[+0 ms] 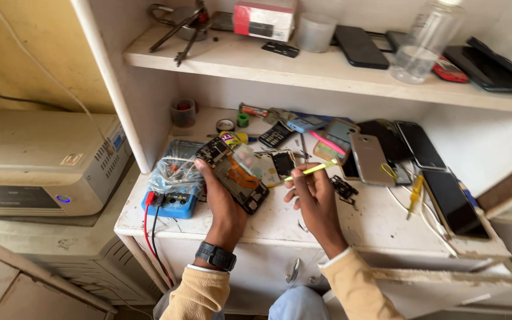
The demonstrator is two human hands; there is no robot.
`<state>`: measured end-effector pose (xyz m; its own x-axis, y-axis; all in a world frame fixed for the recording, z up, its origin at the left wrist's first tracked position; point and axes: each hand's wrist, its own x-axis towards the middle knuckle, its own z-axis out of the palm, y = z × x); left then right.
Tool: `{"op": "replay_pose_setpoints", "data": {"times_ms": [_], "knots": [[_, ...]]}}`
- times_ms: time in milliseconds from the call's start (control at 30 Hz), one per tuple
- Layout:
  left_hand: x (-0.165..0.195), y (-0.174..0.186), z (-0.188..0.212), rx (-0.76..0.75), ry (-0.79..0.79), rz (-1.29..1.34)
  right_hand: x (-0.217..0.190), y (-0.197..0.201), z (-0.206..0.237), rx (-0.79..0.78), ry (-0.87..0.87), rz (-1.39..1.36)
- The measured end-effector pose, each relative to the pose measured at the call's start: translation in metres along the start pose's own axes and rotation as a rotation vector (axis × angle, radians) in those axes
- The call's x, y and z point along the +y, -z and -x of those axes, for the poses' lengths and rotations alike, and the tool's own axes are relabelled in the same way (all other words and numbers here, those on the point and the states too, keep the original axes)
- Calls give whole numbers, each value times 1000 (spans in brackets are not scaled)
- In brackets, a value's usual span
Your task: The person holds a disassembled phone chassis in one hand and uses a small screwdriver with the other hand to work on the phone's internal components, occasionally reaching for small parts on the cluttered workbench. The phone remains partially disassembled on the bench throughout.
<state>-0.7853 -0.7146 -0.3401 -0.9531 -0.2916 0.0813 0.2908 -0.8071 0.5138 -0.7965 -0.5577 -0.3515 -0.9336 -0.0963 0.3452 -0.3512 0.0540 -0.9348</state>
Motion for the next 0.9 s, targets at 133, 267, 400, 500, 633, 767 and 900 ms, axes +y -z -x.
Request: {"op": "replay_pose_setpoints", "data": {"times_ms": [133, 267, 400, 500, 633, 767, 900], "knots": [[-3, 8, -23, 24, 16, -25, 16, -3, -18, -62, -92, 75], [-9, 17, -43, 30, 2, -52, 34, -8, -31, -152, -54, 88], [-13, 23, -56, 16, 2, -45, 46, -9, -40, -162, -34, 79], [-16, 28, -62, 26, 10, -48, 52, -10, -43, -171, -27, 107], [-18, 33, -66, 29, -25, -93, 57, -10, -42, -163, -13, 207], [-18, 34, -69, 58, -2, -65, 62, -9, -42, -172, -29, 213], [-17, 35, -71, 55, 18, -50, 64, -9, -44, -177, 52, 58]]}}
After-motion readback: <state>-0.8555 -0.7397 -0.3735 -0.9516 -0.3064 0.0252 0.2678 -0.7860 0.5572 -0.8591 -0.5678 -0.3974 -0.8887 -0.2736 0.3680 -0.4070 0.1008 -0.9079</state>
